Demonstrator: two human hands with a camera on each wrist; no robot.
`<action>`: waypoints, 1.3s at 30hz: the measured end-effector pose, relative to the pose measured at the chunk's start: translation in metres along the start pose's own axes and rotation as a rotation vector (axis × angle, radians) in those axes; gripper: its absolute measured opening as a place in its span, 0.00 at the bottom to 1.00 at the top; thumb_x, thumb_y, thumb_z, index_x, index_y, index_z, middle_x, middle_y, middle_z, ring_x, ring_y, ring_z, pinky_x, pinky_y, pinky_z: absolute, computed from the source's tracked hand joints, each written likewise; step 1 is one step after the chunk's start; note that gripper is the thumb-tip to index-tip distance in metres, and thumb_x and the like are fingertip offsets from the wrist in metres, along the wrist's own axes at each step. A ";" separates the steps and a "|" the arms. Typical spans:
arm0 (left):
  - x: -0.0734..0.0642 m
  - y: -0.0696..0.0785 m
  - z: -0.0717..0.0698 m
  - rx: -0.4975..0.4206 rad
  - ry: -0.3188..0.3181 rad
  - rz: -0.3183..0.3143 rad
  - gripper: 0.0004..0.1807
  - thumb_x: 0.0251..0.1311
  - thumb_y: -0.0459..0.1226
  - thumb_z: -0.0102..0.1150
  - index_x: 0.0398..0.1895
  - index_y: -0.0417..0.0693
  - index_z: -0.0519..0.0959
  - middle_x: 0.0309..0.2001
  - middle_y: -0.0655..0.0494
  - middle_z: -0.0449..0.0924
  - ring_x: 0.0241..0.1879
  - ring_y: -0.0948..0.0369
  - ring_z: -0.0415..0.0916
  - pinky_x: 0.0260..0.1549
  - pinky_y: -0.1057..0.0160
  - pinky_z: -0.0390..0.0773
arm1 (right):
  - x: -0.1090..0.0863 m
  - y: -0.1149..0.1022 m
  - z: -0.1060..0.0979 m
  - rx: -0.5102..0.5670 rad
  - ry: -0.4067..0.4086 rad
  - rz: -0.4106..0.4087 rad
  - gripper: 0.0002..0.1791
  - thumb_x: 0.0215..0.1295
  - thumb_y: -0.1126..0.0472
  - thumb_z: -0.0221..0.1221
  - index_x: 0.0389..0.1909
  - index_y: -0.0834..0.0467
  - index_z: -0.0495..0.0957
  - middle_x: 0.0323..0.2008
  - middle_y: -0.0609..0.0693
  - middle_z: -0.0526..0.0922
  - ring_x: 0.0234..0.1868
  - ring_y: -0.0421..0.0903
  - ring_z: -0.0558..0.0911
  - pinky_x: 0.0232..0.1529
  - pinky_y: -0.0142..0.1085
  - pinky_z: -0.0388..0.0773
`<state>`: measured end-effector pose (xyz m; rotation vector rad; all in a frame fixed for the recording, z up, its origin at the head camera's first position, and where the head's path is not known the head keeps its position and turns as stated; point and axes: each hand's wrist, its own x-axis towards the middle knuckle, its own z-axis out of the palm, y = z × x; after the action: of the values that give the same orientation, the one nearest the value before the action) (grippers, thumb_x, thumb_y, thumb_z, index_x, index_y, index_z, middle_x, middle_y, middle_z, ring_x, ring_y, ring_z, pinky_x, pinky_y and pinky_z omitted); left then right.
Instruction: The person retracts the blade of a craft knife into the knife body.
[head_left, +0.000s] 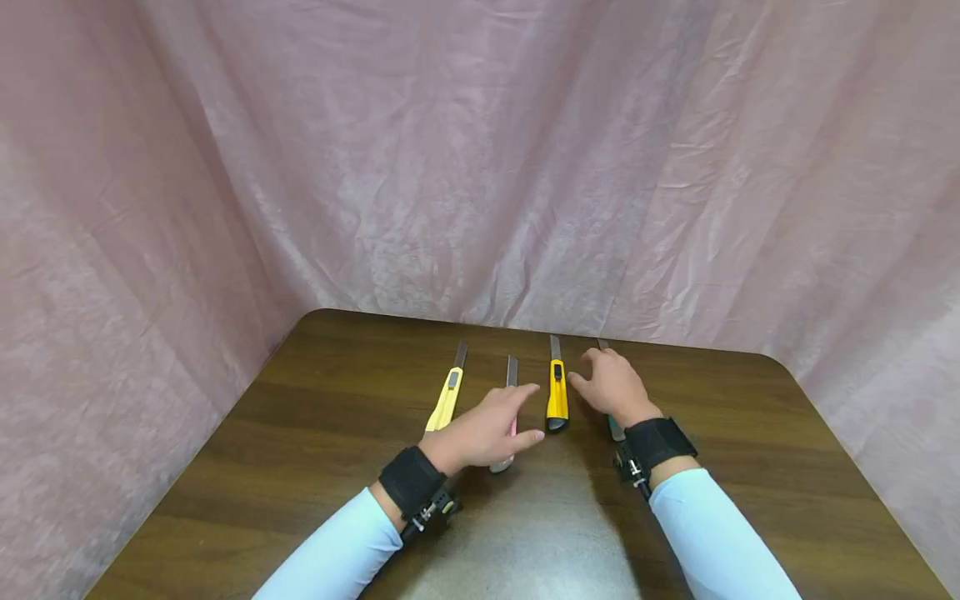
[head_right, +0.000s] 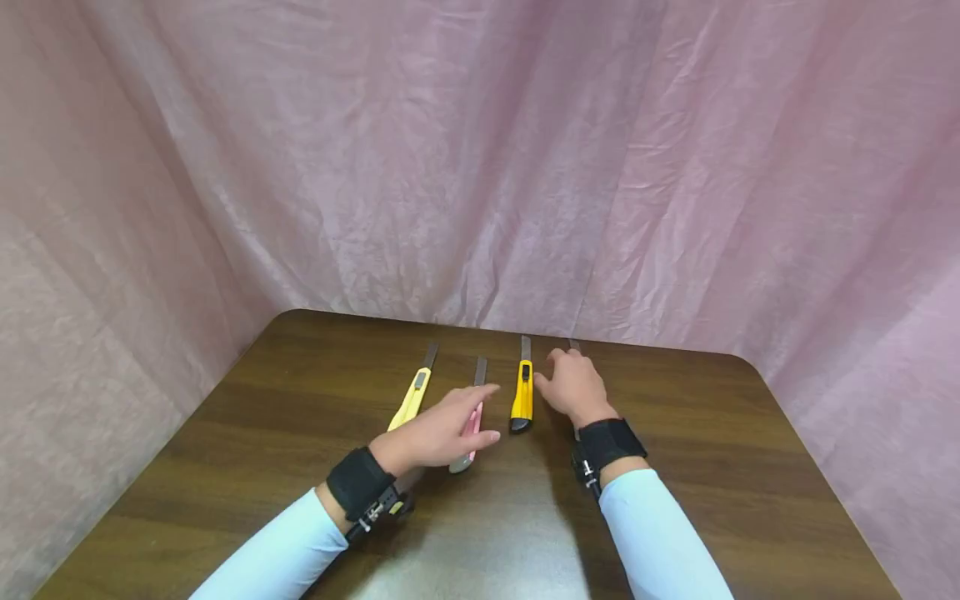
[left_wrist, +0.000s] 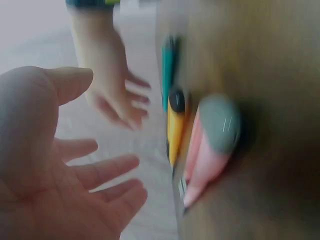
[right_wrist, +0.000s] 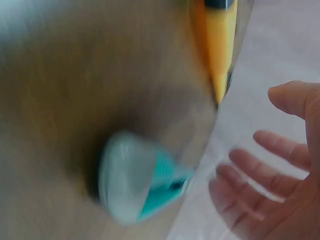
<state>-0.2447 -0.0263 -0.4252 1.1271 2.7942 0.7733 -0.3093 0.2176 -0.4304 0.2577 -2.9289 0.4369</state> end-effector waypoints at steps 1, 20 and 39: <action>-0.005 0.005 0.000 -0.019 -0.011 0.033 0.38 0.64 0.54 0.53 0.70 0.47 0.52 0.53 0.52 0.70 0.57 0.59 0.62 0.58 0.61 0.64 | 0.006 0.007 -0.001 0.003 -0.008 0.012 0.24 0.62 0.48 0.60 0.51 0.61 0.74 0.45 0.59 0.76 0.43 0.56 0.75 0.40 0.50 0.77; -0.058 0.063 0.012 -0.105 -0.199 0.205 0.33 0.66 0.52 0.53 0.68 0.50 0.55 0.52 0.64 0.70 0.54 0.69 0.63 0.52 0.71 0.67 | 0.028 0.072 -0.019 0.063 -0.345 0.418 0.32 0.62 0.38 0.55 0.41 0.67 0.75 0.29 0.57 0.74 0.29 0.52 0.74 0.27 0.41 0.75; -0.042 0.029 -0.001 -0.359 -0.017 0.046 0.28 0.65 0.42 0.56 0.65 0.48 0.60 0.52 0.59 0.71 0.43 0.65 0.73 0.43 0.69 0.76 | -0.020 0.027 -0.024 0.756 -0.156 0.346 0.28 0.56 0.36 0.61 0.24 0.60 0.74 0.16 0.47 0.68 0.22 0.50 0.72 0.29 0.44 0.80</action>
<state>-0.1954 -0.0364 -0.4175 1.1235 2.4819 1.2023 -0.2923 0.2532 -0.4191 -0.1428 -2.8058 1.6308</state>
